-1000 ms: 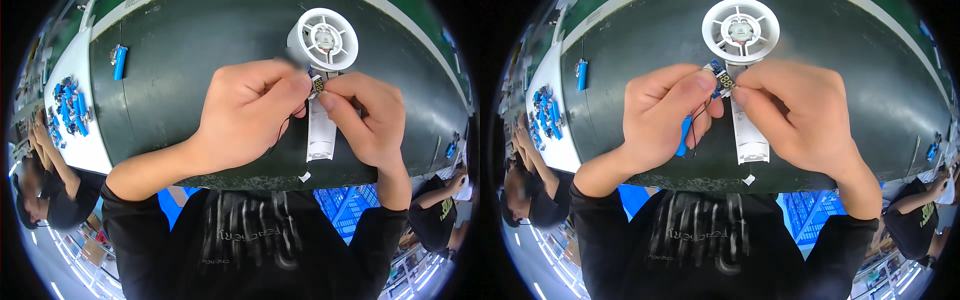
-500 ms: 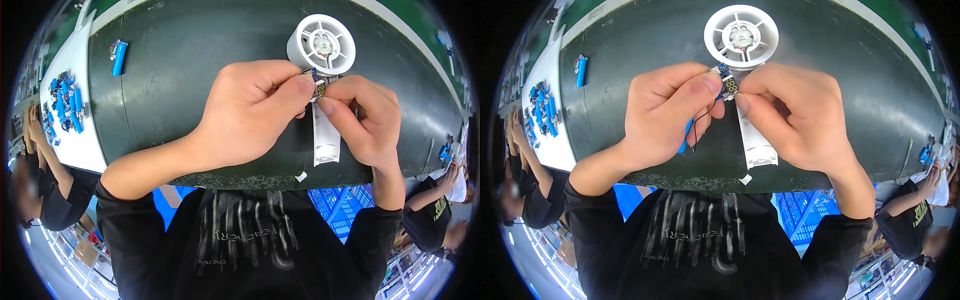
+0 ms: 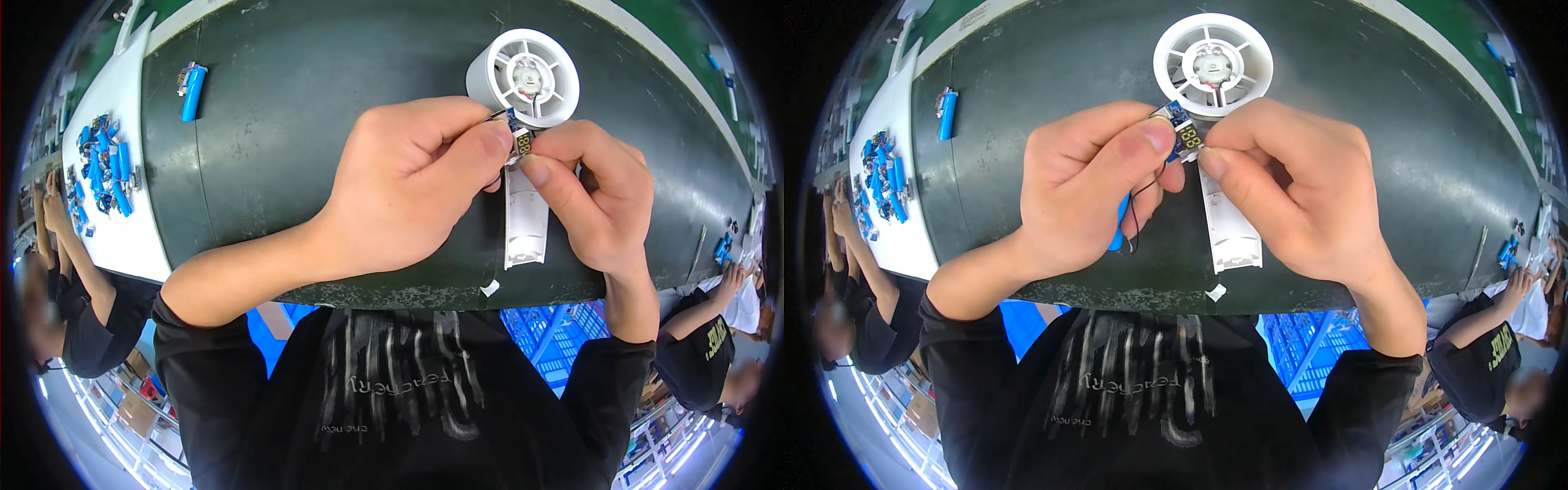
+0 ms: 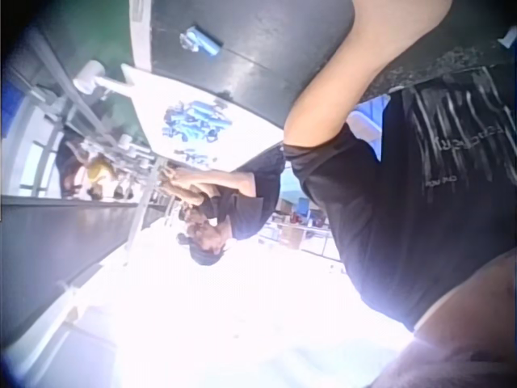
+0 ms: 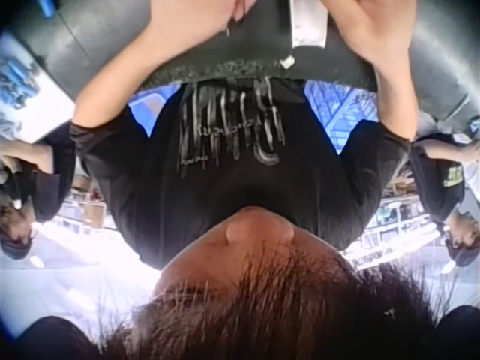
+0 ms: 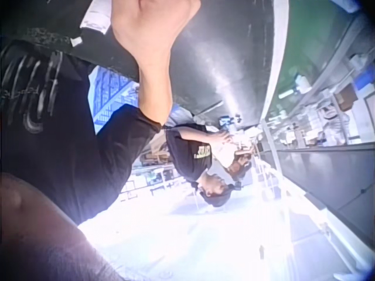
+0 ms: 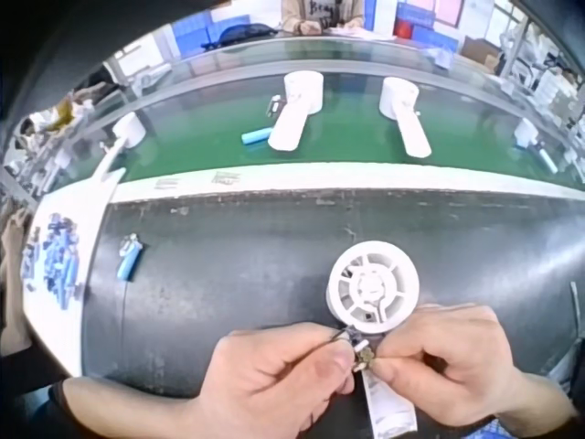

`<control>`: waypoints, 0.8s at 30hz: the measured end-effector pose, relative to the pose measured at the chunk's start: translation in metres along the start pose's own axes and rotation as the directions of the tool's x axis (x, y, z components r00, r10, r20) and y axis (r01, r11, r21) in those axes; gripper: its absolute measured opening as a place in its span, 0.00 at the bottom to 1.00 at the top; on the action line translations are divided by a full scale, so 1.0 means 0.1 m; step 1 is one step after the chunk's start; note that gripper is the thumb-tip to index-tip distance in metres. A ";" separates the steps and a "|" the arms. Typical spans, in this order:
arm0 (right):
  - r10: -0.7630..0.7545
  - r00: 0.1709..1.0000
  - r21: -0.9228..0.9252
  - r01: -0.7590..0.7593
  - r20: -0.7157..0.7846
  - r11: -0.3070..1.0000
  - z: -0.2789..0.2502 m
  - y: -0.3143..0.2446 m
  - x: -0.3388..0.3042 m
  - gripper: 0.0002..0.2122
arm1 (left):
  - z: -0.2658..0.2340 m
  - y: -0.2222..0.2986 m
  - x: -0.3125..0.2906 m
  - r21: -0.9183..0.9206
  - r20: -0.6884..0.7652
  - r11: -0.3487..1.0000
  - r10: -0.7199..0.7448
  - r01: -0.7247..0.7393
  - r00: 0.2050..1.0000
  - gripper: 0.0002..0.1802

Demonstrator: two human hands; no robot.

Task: Assembling components of a small handheld fan, including the battery and circuit board, on an assembly line.

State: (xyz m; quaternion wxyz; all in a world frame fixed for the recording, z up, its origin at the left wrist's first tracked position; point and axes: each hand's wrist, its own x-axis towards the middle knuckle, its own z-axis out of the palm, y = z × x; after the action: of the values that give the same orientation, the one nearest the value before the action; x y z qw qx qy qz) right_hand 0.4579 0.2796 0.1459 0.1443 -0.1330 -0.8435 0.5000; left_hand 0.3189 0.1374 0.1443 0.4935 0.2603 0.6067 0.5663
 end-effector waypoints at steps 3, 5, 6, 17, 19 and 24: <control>-0.006 1.000 0.030 0.006 0.007 1.000 0.00 0.02 0.01 0.03 | 0.01 -0.01 0.00 0.010 -0.009 1.000 0.018 -0.017 1.000 0.13; -0.008 1.000 0.053 0.007 0.009 0.999 0.00 0.03 0.00 0.03 | 0.01 -0.02 0.01 0.009 -0.021 0.999 0.039 -0.039 0.999 0.13; -0.004 1.000 0.057 0.004 0.004 0.998 0.00 0.04 0.00 0.03 | 0.01 -0.02 0.01 0.035 -0.026 0.998 0.044 -0.043 0.999 0.13; 0.090 0.996 0.038 -0.090 -0.003 0.995 0.00 -0.05 0.00 0.03 | 0.01 -0.01 0.01 0.074 -0.052 0.996 0.061 -0.057 0.997 0.11; 0.195 0.980 0.084 -0.198 0.039 0.977 -0.01 -0.08 0.01 0.03 | -0.04 0.00 0.00 0.177 0.042 0.984 0.020 -0.027 0.999 0.13; 0.271 0.960 0.156 -0.278 0.063 0.948 -0.02 -0.10 0.01 0.03 | -0.04 -0.01 0.00 0.128 0.056 0.991 0.026 -0.033 0.998 0.13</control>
State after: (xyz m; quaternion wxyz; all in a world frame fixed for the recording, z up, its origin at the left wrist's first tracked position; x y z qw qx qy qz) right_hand 0.4575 0.2771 0.1560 0.0664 -0.2264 -0.7757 0.5853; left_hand 0.3157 0.1356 0.1427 0.4835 0.3157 0.6246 0.5258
